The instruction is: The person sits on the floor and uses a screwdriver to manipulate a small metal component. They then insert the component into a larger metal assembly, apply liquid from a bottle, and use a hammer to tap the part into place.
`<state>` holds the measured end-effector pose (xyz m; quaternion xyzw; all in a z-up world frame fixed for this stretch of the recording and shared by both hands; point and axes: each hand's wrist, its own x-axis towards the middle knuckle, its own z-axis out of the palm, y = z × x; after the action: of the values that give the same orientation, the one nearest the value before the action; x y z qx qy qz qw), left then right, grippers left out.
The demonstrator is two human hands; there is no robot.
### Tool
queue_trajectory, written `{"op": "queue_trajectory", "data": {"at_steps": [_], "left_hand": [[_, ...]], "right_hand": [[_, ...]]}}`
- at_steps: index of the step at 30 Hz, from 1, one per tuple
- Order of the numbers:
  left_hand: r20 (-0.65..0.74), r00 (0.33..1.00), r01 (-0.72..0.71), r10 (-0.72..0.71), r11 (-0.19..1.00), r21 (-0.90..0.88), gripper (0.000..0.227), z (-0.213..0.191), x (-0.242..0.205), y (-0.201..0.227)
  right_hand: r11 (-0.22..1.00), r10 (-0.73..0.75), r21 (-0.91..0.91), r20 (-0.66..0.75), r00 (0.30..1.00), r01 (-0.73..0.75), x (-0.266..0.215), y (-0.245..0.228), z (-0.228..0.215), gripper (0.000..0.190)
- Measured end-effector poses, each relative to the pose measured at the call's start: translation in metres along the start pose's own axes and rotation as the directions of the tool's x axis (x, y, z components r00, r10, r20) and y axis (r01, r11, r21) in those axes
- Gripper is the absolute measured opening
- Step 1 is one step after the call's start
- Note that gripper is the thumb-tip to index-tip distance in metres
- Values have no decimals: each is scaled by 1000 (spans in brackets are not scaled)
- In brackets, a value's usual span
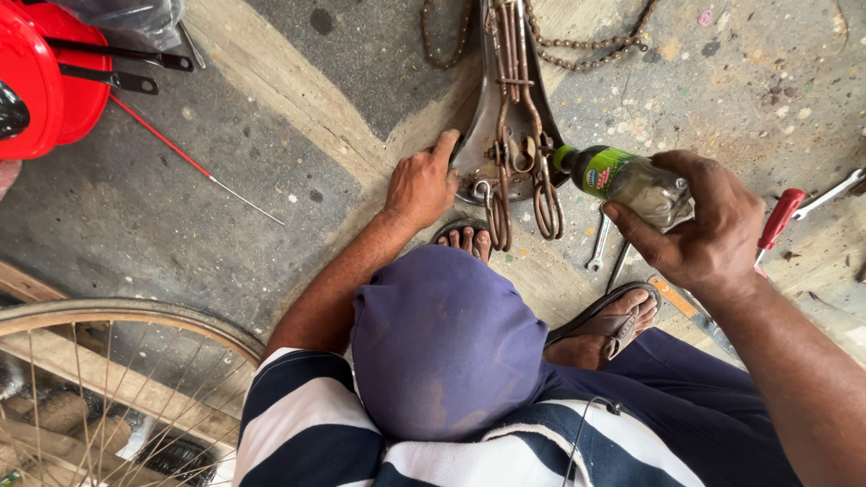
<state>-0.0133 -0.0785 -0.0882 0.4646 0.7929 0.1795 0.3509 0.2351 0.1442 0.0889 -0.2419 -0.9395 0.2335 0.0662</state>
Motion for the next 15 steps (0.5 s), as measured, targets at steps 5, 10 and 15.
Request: {"op": "queue_trajectory", "data": {"at_steps": [5, 10, 15], "left_hand": [[12, 1000, -18, 18, 1000, -5, 60, -7, -2, 6], [-11, 999, -30, 30, 1000, 3, 62, -6, -1, 7], [8, 1000, -7, 7, 1000, 6, 60, 3, -1, -4]], "right_hand": [[992, -126, -17, -66, 990, 125, -4, 4, -3, 57], [993, -108, -49, -33, 994, 106, -8, 11, 1, 58], [897, -410, -246, -156, 899, 367, -3, 21, 9, 45]]}}
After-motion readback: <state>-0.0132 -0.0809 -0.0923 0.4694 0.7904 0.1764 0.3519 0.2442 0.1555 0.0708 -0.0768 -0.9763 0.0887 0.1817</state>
